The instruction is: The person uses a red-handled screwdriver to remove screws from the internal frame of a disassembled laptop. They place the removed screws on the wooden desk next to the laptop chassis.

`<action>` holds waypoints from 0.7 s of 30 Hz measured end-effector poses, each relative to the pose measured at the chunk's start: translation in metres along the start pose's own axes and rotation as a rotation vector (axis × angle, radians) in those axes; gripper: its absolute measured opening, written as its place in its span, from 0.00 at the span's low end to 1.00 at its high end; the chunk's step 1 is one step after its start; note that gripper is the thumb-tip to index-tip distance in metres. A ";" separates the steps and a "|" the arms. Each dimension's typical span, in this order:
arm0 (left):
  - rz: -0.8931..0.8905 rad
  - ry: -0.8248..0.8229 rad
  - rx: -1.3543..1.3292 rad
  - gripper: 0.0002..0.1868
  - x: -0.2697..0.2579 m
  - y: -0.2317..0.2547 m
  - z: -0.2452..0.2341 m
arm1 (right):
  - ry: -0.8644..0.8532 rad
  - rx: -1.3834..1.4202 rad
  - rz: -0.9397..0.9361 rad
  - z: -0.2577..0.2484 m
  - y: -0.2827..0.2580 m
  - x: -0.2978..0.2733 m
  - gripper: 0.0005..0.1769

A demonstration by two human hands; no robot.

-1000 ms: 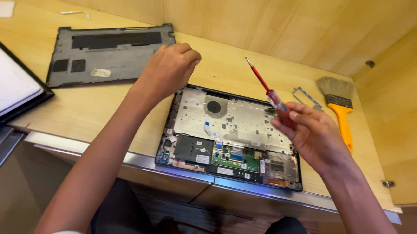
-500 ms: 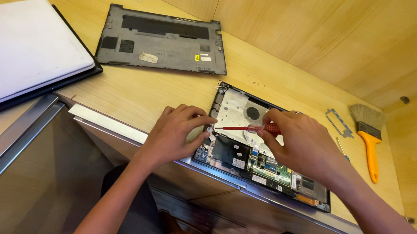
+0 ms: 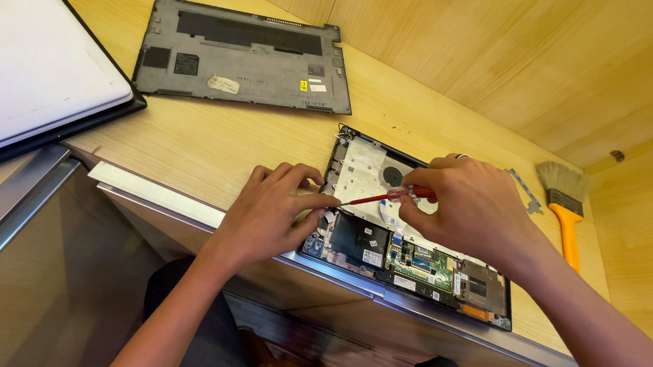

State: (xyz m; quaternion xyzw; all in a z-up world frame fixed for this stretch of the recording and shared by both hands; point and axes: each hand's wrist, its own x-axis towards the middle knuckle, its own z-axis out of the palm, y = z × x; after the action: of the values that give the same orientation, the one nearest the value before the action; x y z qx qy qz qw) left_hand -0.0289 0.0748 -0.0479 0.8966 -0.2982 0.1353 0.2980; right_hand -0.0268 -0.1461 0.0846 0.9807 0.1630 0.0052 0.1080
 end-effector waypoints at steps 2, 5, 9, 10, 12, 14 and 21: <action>0.001 0.000 -0.004 0.11 0.000 0.000 0.001 | 0.000 -0.008 0.001 -0.002 -0.002 0.000 0.14; 0.001 0.004 -0.003 0.11 0.000 0.000 0.000 | -0.006 -0.014 0.002 -0.007 -0.005 -0.001 0.14; 0.004 0.005 0.000 0.11 0.000 -0.001 0.000 | -0.012 -0.028 -0.017 -0.011 -0.008 0.001 0.14; 0.003 0.007 0.000 0.11 0.000 0.000 0.000 | -0.011 -0.029 -0.018 -0.012 -0.008 0.001 0.14; 0.006 0.013 -0.002 0.11 0.000 -0.001 0.000 | -0.008 -0.082 -0.027 -0.012 -0.009 0.001 0.14; 0.007 0.008 -0.004 0.11 0.000 -0.001 0.000 | -0.009 -0.083 -0.028 -0.014 -0.010 0.002 0.14; 0.005 -0.001 -0.013 0.11 0.000 -0.001 -0.001 | -0.027 -0.105 -0.038 -0.019 -0.014 0.002 0.16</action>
State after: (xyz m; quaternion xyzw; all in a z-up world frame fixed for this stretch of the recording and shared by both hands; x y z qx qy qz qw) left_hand -0.0286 0.0760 -0.0473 0.8940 -0.3017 0.1336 0.3031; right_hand -0.0300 -0.1288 0.1002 0.9703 0.1798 -0.0015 0.1616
